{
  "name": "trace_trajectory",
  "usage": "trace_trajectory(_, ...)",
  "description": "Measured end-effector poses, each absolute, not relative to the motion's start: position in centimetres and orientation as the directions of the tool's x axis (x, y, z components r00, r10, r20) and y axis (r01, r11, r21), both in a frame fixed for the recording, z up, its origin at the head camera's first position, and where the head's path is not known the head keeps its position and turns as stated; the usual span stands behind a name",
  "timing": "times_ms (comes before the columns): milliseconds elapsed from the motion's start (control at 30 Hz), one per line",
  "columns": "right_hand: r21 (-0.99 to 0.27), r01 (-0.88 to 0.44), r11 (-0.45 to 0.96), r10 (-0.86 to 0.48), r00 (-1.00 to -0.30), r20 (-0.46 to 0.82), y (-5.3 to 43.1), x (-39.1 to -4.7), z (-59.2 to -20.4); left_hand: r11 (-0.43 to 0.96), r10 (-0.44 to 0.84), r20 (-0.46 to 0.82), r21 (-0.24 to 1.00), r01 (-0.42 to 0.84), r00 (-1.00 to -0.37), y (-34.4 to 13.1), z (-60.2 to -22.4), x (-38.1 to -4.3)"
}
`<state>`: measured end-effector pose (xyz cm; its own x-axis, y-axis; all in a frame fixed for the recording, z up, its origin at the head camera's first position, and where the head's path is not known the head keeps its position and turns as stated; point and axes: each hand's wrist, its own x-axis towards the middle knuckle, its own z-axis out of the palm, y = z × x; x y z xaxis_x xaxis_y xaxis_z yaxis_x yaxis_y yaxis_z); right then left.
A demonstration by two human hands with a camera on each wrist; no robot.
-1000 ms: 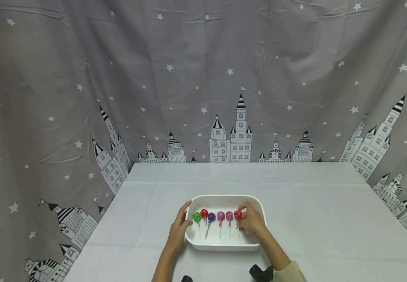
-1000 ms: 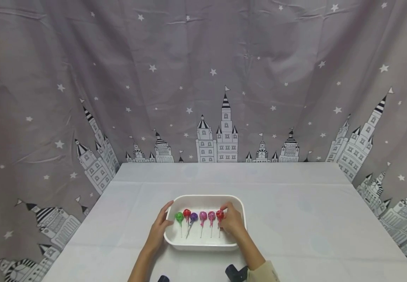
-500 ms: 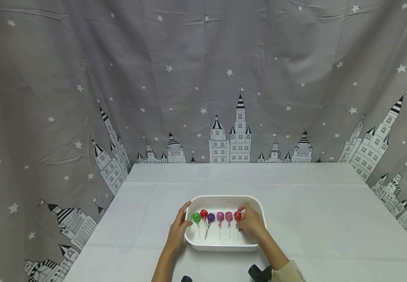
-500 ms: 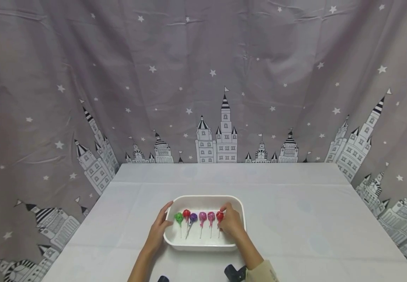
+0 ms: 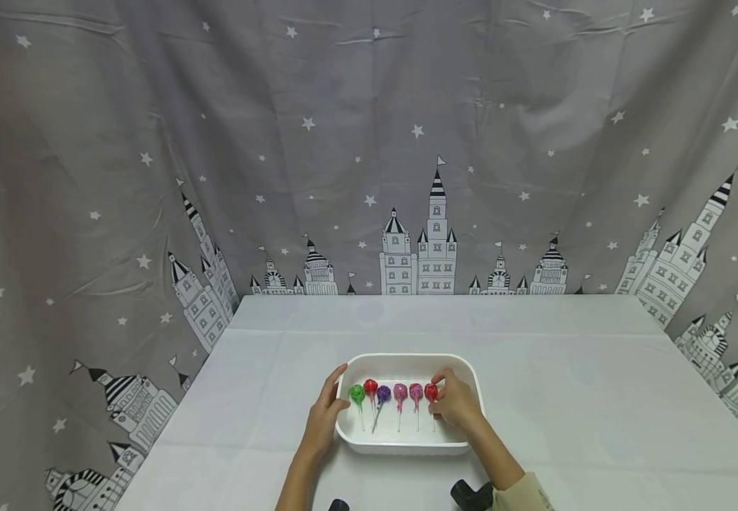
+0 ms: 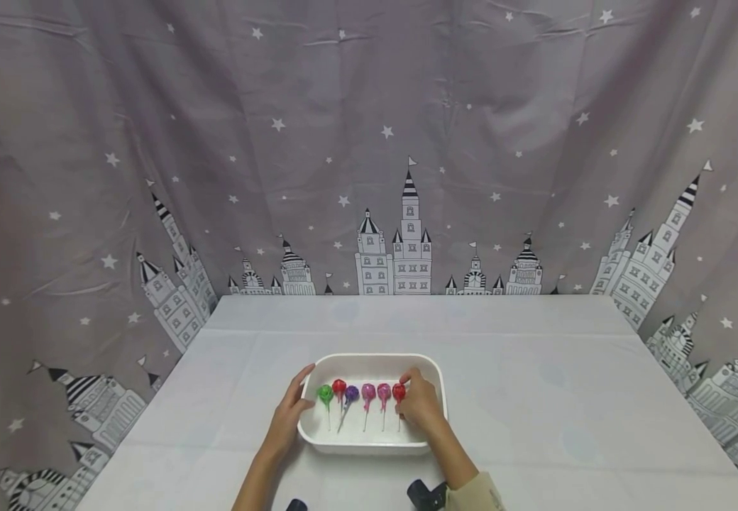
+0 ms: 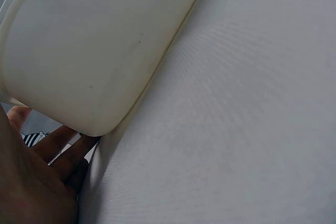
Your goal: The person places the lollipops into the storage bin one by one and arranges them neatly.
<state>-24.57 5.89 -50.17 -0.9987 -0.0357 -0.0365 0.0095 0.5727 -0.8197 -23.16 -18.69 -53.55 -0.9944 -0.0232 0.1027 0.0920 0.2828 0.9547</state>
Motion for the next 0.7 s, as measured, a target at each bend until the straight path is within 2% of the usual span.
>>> trace_trajectory(233, -0.826, 0.035, 0.562, -0.027, -0.998, -0.06, 5.69, -24.47, -49.87, 0.284, -0.03, 0.095, 0.955, 0.083, -0.995, -18.78, -53.61, -23.17)
trace_trajectory(700, -0.77, -0.022, 0.638, -0.006, -1.0, 0.024, 5.96, -24.21, -49.61, 0.251, 0.018, 0.101, 0.963, 0.102, -0.995, -19.15, -53.27, -22.89)
